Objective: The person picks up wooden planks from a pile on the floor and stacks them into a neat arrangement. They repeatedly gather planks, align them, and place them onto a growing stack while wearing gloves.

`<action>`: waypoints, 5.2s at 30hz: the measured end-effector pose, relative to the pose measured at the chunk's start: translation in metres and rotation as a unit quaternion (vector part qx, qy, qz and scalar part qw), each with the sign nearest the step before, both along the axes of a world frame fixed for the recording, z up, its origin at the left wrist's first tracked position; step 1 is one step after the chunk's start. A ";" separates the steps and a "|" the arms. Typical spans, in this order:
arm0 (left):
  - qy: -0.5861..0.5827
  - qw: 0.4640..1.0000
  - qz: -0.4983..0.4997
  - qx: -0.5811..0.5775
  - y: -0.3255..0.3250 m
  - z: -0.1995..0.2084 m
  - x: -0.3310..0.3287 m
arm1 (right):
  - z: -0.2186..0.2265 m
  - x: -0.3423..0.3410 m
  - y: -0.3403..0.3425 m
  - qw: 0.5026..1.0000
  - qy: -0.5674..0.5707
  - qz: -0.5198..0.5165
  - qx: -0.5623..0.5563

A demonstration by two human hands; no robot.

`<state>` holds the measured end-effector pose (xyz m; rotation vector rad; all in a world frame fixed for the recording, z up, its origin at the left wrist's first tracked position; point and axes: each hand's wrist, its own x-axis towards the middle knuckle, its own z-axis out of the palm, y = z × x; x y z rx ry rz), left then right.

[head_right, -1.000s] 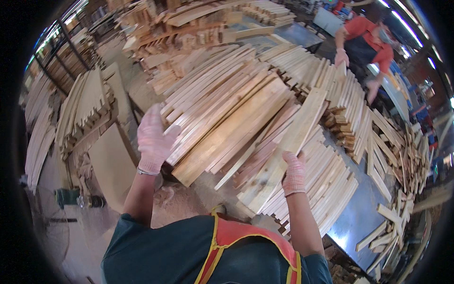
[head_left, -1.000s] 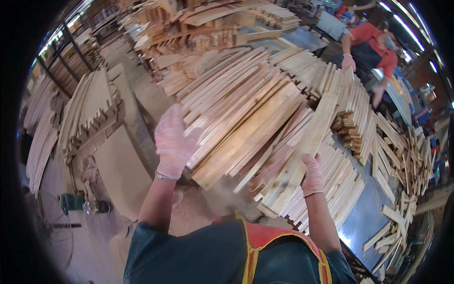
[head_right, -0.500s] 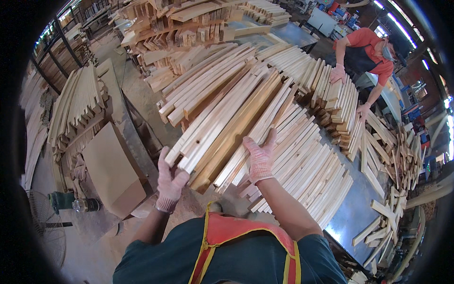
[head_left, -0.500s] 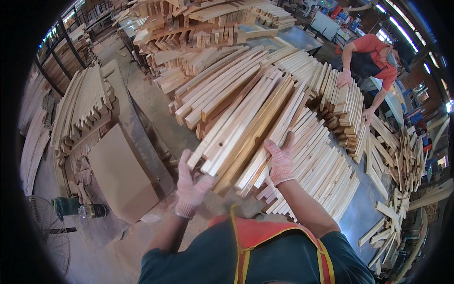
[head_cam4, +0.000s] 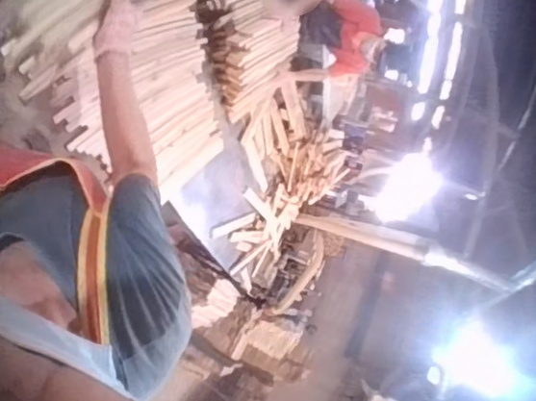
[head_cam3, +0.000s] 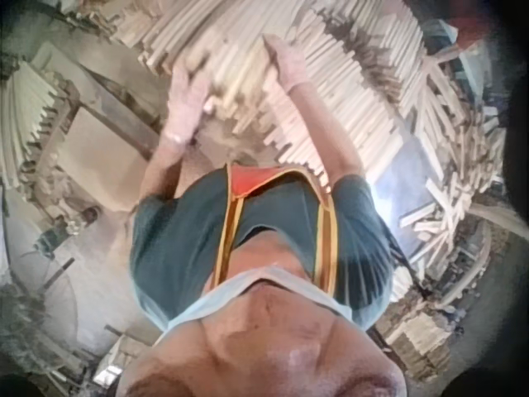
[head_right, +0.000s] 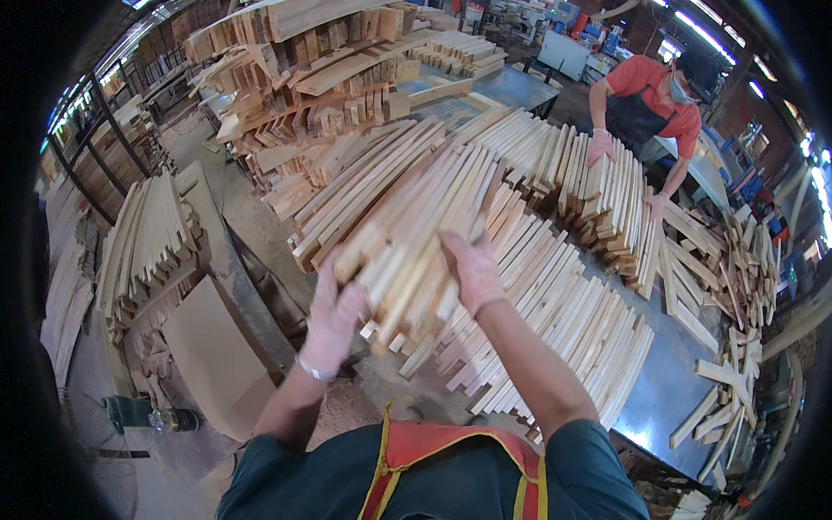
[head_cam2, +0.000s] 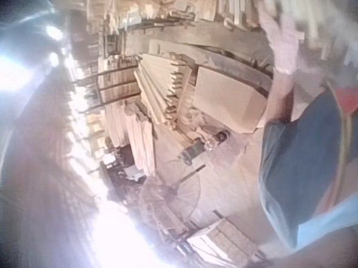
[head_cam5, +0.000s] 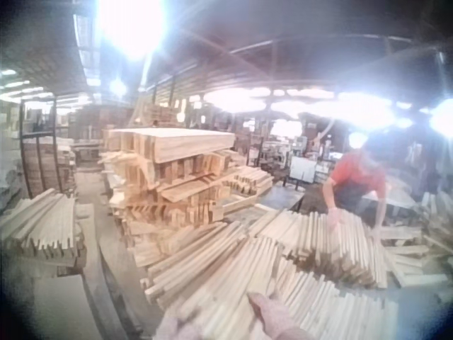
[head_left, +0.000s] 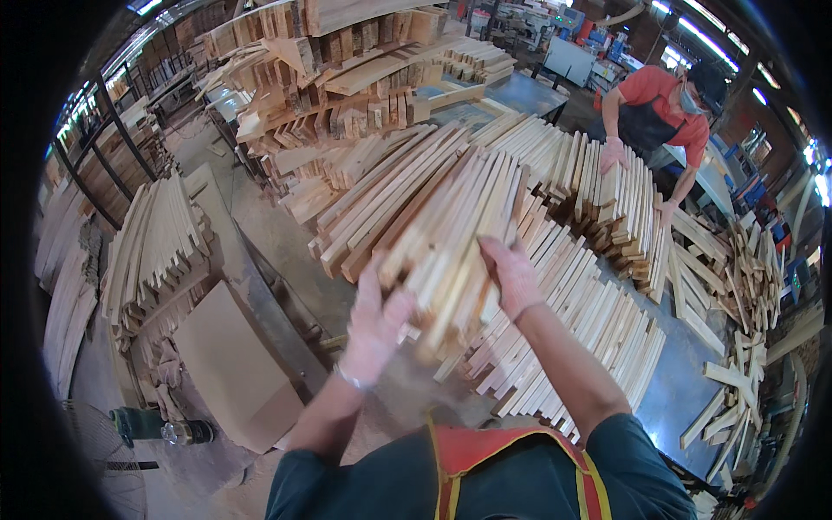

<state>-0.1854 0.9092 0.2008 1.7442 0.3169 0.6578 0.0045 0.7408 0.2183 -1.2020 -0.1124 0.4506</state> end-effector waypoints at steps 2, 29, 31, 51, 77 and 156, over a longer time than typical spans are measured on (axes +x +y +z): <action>0.118 0.990 -0.041 0.060 0.045 0.029 0.028 | -0.022 0.046 0.009 0.990 -0.087 0.026 -0.112; 0.327 0.906 -0.159 0.216 0.190 0.026 0.194 | -0.044 0.050 -0.007 0.894 -0.132 0.049 -0.426; 0.325 0.921 -0.200 0.077 0.205 -0.013 0.194 | -0.042 0.058 0.004 0.940 -0.036 0.090 -0.328; 0.271 0.874 -0.242 -0.322 0.078 -0.015 0.174 | -0.019 0.087 -0.112 0.991 -0.052 -0.013 -0.120; 0.086 0.916 -0.219 -0.325 -0.540 0.022 0.148 | -0.008 0.074 -0.697 0.973 -0.136 -0.065 -0.176; 0.249 0.776 -0.451 0.364 -0.799 -0.140 0.343 | -0.235 0.311 -1.032 0.524 -0.377 0.171 -0.745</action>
